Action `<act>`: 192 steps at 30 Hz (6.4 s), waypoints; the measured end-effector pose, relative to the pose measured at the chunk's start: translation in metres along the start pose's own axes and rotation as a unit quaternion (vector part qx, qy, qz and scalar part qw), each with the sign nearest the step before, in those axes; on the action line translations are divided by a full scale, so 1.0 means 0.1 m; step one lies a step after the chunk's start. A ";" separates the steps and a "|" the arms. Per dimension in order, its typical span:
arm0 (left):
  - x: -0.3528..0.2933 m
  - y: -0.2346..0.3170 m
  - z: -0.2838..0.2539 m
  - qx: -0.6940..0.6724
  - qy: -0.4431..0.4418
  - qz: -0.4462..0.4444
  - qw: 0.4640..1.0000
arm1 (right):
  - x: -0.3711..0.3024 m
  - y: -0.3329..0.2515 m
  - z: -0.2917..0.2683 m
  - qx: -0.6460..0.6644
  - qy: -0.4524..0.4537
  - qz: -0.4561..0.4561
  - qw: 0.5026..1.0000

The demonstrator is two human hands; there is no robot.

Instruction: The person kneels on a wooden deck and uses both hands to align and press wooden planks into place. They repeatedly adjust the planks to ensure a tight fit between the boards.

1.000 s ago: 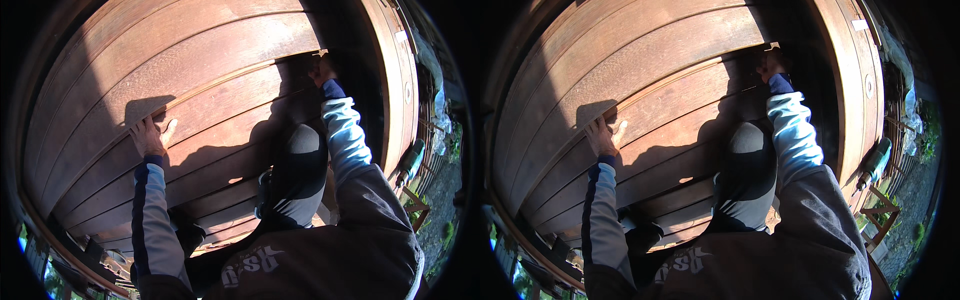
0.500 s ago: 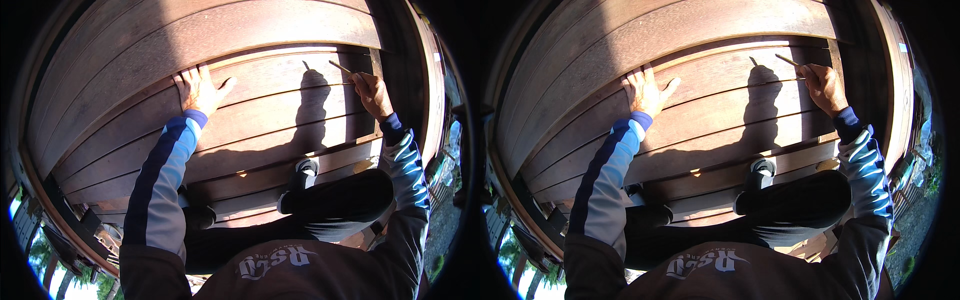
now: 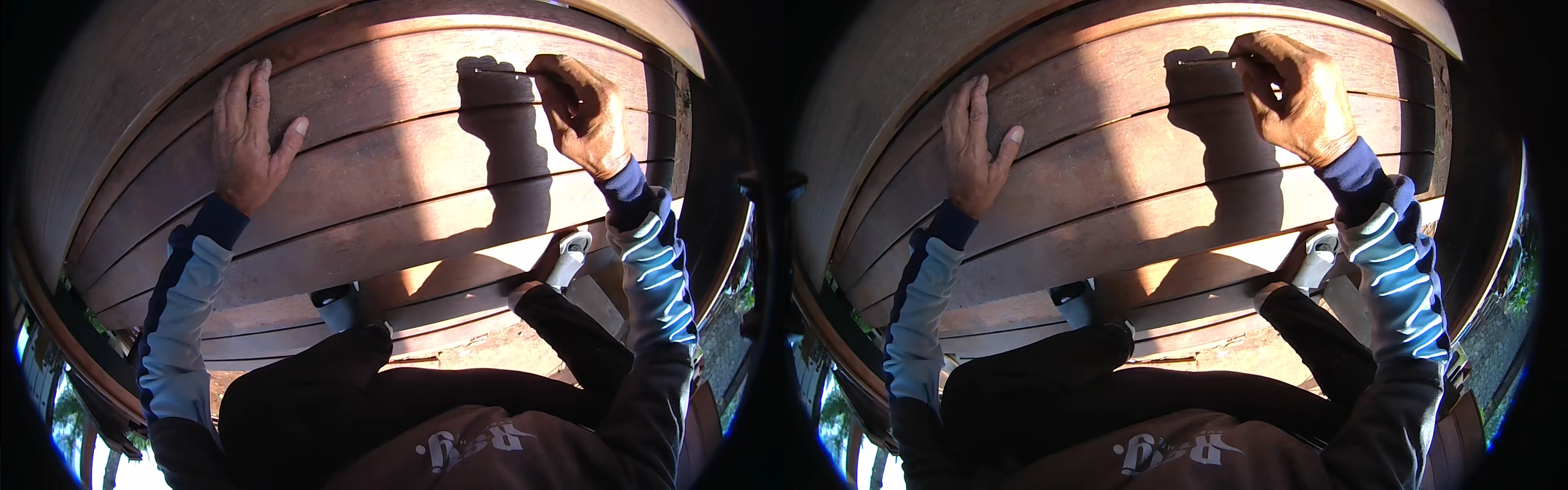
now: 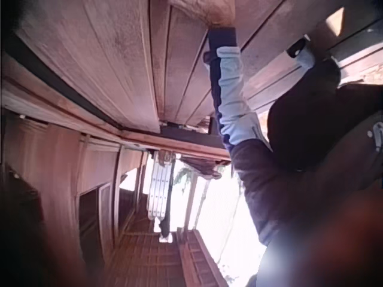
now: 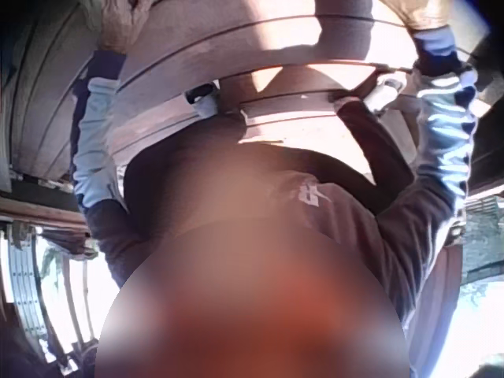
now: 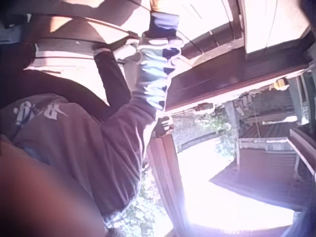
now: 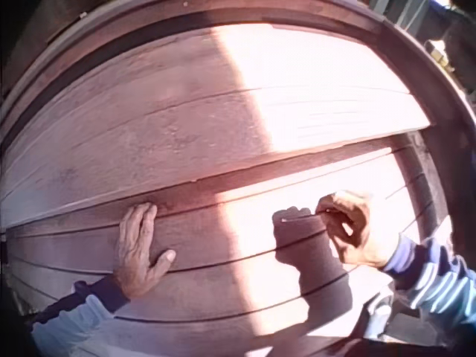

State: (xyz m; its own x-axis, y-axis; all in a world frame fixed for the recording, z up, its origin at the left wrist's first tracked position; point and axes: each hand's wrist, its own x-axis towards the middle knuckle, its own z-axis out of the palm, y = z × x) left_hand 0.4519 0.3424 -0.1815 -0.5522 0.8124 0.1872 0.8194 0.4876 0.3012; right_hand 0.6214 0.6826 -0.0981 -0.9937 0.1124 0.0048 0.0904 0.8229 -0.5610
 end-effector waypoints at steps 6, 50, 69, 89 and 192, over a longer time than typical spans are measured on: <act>0.01 -0.44 -0.27 0.070 0.122 -0.048 0.989 | 0.31 -0.27 0.44 0.073 0.104 -0.047 0.991; -0.15 -1.06 -0.24 0.256 0.083 0.034 0.962 | 1.09 -0.60 0.83 -0.270 -0.051 -0.203 0.940; -0.17 -0.91 -0.28 -0.083 0.032 -0.184 0.979 | 1.14 -0.73 0.89 -0.270 -0.048 -0.179 0.945; -0.23 -0.82 -0.36 0.090 0.079 -0.148 0.982 | 0.90 -2.07 1.84 -0.132 0.102 -0.140 0.976; -0.35 -0.85 -0.30 0.126 0.025 -0.168 0.977 | 1.23 -2.07 2.51 -0.004 0.112 -0.033 0.993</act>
State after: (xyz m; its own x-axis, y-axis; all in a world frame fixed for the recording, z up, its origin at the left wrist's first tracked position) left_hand 0.3966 0.2625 -0.1856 -0.7980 0.5797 0.1649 0.5993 0.7923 0.1148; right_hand 0.4635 0.3863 -0.1894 -0.9575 0.1780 0.2268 0.0263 0.8373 -0.5461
